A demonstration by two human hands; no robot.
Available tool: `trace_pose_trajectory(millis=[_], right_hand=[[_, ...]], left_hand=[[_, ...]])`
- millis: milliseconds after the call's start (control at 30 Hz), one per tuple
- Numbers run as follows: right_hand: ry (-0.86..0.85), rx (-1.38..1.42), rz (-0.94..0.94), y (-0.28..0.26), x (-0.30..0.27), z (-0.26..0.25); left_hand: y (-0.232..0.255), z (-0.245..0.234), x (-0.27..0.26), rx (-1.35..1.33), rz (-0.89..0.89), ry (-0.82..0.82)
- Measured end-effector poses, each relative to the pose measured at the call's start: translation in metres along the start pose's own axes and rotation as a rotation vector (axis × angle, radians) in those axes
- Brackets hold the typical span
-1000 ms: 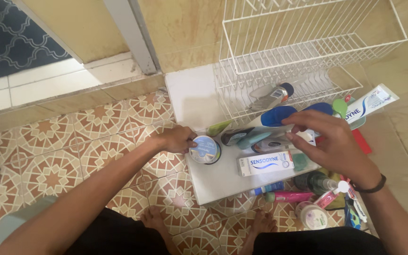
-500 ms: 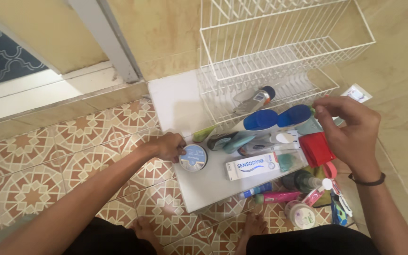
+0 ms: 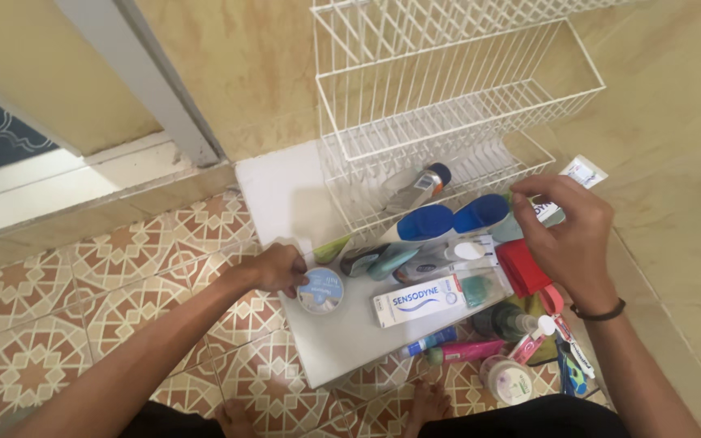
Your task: The person removes various toiletries from a wall-mounted wire rack, places them on a small white table, and then rearranges them back onto the rack. Items handled include bottles, tubes, and boxes of personal care products.
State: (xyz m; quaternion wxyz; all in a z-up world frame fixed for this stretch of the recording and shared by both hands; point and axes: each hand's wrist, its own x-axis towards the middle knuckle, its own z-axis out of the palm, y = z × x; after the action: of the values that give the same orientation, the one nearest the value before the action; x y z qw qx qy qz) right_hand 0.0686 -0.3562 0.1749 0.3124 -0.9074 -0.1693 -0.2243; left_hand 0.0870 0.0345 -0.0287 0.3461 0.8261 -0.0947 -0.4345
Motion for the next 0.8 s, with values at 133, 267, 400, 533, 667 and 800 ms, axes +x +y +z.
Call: trace_pose_trajectory(millis=[133,267,400,533,667,800], right_hand=[[-0.012,0.009,0.079,0.023,0.003,0.002],[-0.093,-0.094,0.192,0.067,0.011,0.003],[-0.281,0.014,0.272,0.121,0.036,0.012],[-0.516,0.006,0.389,0.169,0.059,0.036],[-0.793,-0.088,0.325,0.217,0.086,0.075],[-1.038,-0.284,0.363,0.258,0.092,0.109]], left_hand=[[0.001,-0.002,0.0,-0.018,-0.008,0.003],[-0.003,-0.008,0.003,-0.032,0.017,0.012],[-0.014,-0.023,0.005,0.107,-0.11,0.06],[-0.039,-0.029,0.006,0.522,0.091,0.311],[-0.056,-0.033,0.011,0.481,0.048,0.32],[-0.065,-0.032,0.012,0.453,-0.036,0.262]])
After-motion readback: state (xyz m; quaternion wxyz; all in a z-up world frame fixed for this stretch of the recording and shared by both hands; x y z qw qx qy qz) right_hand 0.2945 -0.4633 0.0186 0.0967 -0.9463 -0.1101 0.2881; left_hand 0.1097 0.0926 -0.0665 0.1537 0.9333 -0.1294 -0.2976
